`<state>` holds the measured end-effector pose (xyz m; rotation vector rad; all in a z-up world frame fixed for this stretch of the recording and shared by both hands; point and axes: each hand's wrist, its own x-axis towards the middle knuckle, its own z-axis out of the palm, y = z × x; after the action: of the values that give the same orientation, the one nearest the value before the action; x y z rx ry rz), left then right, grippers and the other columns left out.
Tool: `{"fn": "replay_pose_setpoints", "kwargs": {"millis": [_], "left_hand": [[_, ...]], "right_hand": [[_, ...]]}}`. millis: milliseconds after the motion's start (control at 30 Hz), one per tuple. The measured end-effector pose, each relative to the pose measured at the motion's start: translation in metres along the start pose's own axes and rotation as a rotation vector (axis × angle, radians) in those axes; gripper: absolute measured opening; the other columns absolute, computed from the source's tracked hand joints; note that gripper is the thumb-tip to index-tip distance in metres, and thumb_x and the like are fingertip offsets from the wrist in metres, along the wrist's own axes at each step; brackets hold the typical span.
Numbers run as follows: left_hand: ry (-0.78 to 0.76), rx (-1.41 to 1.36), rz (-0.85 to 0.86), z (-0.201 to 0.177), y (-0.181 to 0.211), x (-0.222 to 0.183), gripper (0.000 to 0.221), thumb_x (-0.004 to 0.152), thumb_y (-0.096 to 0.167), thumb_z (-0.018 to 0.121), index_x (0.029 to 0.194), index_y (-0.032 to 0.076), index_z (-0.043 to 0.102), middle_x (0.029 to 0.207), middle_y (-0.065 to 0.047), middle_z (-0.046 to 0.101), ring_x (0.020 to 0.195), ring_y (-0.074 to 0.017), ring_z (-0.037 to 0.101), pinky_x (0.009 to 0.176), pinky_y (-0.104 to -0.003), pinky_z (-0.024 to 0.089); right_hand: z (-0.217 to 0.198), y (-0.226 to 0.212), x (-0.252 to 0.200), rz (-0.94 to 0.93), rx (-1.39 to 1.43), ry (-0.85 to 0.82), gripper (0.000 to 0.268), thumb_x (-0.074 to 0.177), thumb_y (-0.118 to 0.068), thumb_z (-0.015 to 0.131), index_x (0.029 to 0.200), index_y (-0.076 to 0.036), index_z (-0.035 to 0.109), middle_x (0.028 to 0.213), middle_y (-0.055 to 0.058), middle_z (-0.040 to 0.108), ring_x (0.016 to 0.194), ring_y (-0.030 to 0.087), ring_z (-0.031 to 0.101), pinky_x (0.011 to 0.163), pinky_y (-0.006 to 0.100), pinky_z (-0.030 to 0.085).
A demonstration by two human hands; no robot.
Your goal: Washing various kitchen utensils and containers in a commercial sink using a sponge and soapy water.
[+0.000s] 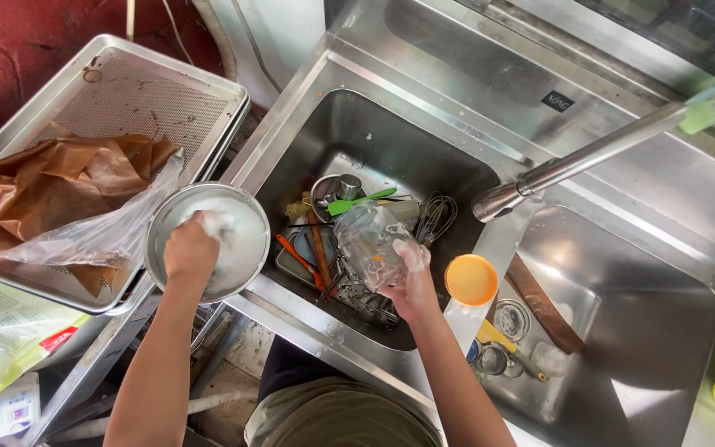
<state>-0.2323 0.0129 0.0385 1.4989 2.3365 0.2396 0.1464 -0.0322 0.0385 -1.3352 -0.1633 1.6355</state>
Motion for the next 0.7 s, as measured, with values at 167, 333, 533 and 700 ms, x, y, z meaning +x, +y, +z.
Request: {"fn": "replay_pose_setpoints", "kwargs": {"millis": [167, 333, 533, 700], "left_hand": [[0.152, 0.023, 0.276, 0.025, 0.049, -0.03, 0.057, 0.079, 0.026, 0.074, 0.132, 0.009, 0.062, 0.1, -0.024, 0.07, 0.087, -0.0431, 0.069, 0.078, -0.052, 0.055], [0.241, -0.208, 0.95, 0.049, 0.148, -0.099, 0.045, 0.086, 0.023, 0.069, 0.13, 0.017, 0.066, 0.1, -0.019, 0.07, 0.082, -0.035, 0.07, 0.066, -0.045, 0.056], [0.215, -0.322, 0.896, 0.085, 0.176, -0.09, 0.046, 0.09, 0.029, 0.068, 0.134, 0.014, 0.068, 0.1, -0.014, 0.074, 0.089, -0.0354, 0.07, 0.079, -0.05, 0.054], [0.189, -0.252, 0.845, 0.088, 0.191, -0.088, 0.038, 0.087, 0.04, 0.064, 0.121, 0.022, 0.067, 0.103, -0.011, 0.074, 0.101, -0.0333, 0.071, 0.09, -0.049, 0.05]], "right_hand": [[0.013, 0.002, 0.007, 0.032, 0.042, -0.008, 0.07, 0.076, -0.037, 0.074, 0.132, -0.02, 0.036, 0.132, 0.011, 0.053, 0.114, 0.036, 0.064, 0.082, 0.066, 0.056], [0.018, 0.022, 0.035, 0.042, 0.011, -0.007, 0.068, 0.078, -0.04, 0.073, 0.132, -0.019, 0.037, 0.131, 0.013, 0.056, 0.109, 0.038, 0.066, 0.079, 0.065, 0.057], [0.006, 0.033, 0.04, -0.057, -0.016, 0.025, 0.065, 0.082, -0.041, 0.072, 0.134, -0.025, 0.037, 0.127, 0.005, 0.058, 0.11, 0.029, 0.067, 0.077, 0.058, 0.059], [0.009, 0.026, 0.029, -0.039, 0.17, 0.029, 0.061, 0.082, -0.054, 0.069, 0.131, -0.029, 0.042, 0.124, 0.0, 0.06, 0.108, 0.023, 0.064, 0.078, 0.05, 0.058]]}}
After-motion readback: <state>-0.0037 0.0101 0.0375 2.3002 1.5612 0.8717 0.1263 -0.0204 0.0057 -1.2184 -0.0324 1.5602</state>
